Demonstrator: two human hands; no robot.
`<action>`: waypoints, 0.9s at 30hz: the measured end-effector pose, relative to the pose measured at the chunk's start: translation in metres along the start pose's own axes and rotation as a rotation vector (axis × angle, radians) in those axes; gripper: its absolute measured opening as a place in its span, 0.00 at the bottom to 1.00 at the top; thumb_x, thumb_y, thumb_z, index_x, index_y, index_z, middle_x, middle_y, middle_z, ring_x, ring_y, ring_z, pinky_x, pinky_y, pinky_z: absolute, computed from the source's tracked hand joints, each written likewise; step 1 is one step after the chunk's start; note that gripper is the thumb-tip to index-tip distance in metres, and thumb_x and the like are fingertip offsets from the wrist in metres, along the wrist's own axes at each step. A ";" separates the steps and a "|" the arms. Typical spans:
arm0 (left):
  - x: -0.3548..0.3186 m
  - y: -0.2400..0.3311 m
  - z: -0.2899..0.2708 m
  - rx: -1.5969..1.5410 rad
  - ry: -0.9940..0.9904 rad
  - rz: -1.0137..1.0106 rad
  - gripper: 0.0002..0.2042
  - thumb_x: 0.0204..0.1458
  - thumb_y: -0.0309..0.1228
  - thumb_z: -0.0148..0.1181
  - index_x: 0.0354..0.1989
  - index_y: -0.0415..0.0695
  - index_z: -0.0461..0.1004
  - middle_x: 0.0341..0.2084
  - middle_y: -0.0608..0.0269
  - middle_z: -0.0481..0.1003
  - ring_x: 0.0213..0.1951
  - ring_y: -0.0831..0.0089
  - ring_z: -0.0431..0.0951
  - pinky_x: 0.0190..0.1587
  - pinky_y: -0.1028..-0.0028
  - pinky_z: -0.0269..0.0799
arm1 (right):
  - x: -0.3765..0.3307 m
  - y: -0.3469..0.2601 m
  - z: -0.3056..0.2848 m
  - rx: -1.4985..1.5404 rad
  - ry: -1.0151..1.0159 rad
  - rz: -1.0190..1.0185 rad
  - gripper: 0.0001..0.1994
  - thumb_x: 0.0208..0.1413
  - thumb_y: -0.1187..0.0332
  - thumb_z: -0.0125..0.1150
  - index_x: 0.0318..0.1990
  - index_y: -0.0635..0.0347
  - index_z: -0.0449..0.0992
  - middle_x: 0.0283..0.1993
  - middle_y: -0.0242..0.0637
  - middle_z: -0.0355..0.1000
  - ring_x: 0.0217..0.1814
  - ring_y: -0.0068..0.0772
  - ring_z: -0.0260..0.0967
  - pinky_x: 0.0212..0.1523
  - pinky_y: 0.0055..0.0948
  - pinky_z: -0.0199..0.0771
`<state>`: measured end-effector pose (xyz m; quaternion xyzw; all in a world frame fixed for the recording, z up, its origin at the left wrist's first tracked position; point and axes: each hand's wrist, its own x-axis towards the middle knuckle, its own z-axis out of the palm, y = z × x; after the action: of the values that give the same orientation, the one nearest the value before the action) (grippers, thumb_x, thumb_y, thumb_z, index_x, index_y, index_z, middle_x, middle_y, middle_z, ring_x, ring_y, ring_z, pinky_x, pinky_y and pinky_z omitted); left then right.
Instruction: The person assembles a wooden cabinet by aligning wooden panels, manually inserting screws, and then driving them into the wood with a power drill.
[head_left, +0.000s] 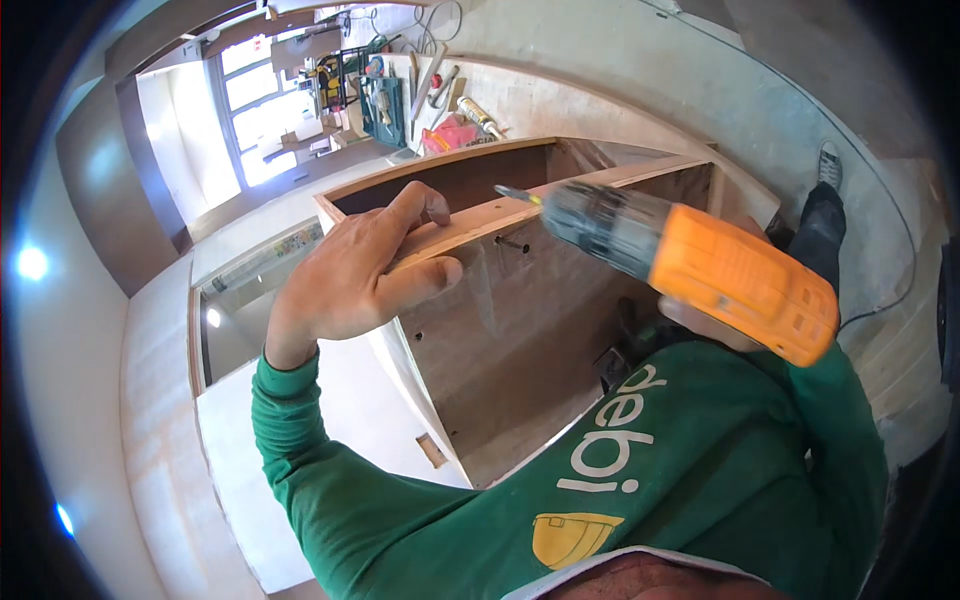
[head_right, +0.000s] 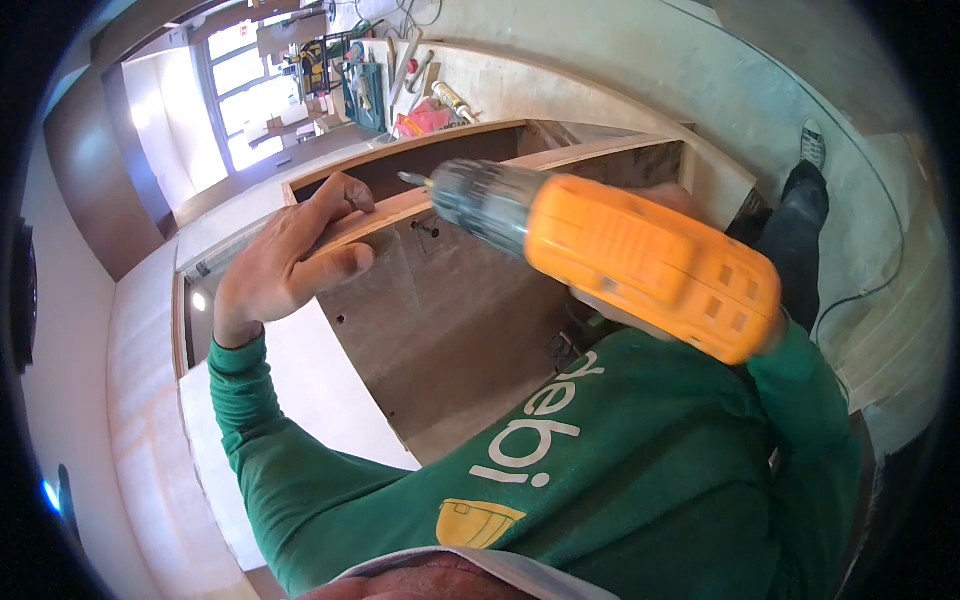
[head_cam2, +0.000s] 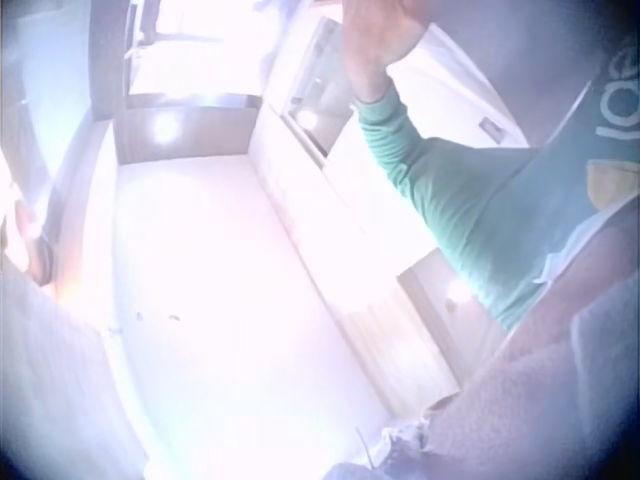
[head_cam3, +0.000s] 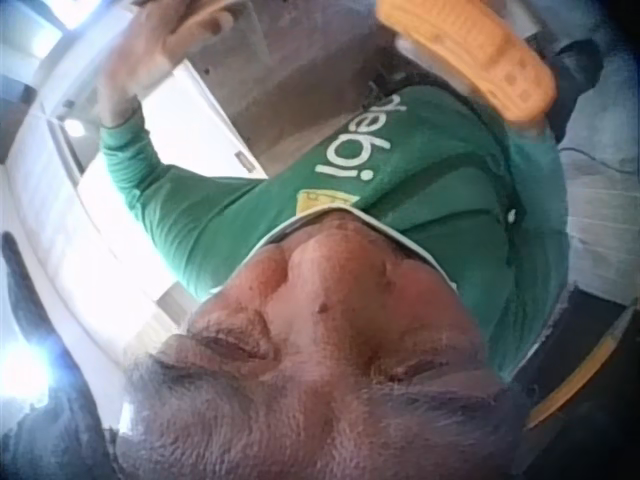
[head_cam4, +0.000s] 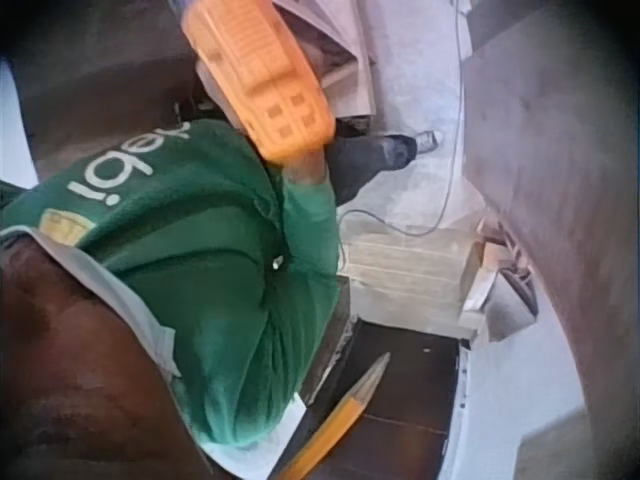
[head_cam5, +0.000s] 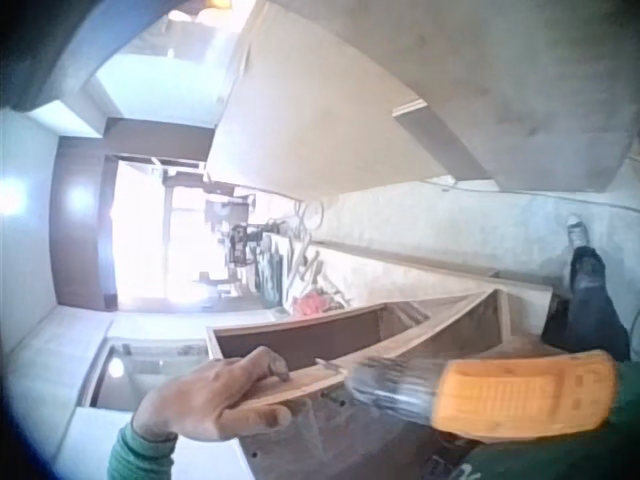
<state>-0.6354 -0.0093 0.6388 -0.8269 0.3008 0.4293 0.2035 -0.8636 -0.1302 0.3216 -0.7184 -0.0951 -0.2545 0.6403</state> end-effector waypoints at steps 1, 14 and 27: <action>0.000 0.000 0.000 0.002 -0.001 -0.005 0.23 0.59 0.49 0.58 0.50 0.41 0.66 0.27 0.47 0.76 0.33 0.48 0.78 0.41 0.56 0.68 | -0.015 0.004 -0.007 -0.095 -0.056 -0.012 0.24 0.53 0.63 0.78 0.56 0.61 0.78 0.46 0.38 0.79 0.50 0.35 0.77 0.51 0.32 0.77; 0.004 0.001 -0.005 0.041 0.014 -0.031 0.24 0.58 0.51 0.58 0.49 0.41 0.65 0.26 0.50 0.73 0.32 0.50 0.75 0.39 0.57 0.65 | -0.012 -0.003 -0.013 0.632 -0.064 0.192 0.15 0.58 0.63 0.71 0.48 0.61 0.79 0.40 0.33 0.79 0.38 0.26 0.78 0.39 0.26 0.79; 0.003 0.001 -0.006 0.040 0.029 -0.008 0.25 0.59 0.52 0.57 0.50 0.41 0.65 0.27 0.48 0.74 0.33 0.49 0.77 0.41 0.57 0.67 | 0.003 -0.003 -0.013 0.561 -0.115 0.095 0.26 0.50 0.72 0.76 0.57 0.66 0.76 0.48 0.43 0.81 0.47 0.40 0.81 0.49 0.32 0.80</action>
<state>-0.6310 -0.0150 0.6393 -0.8300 0.3092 0.4102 0.2174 -0.8659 -0.1433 0.3261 -0.5301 -0.1644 -0.1469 0.8188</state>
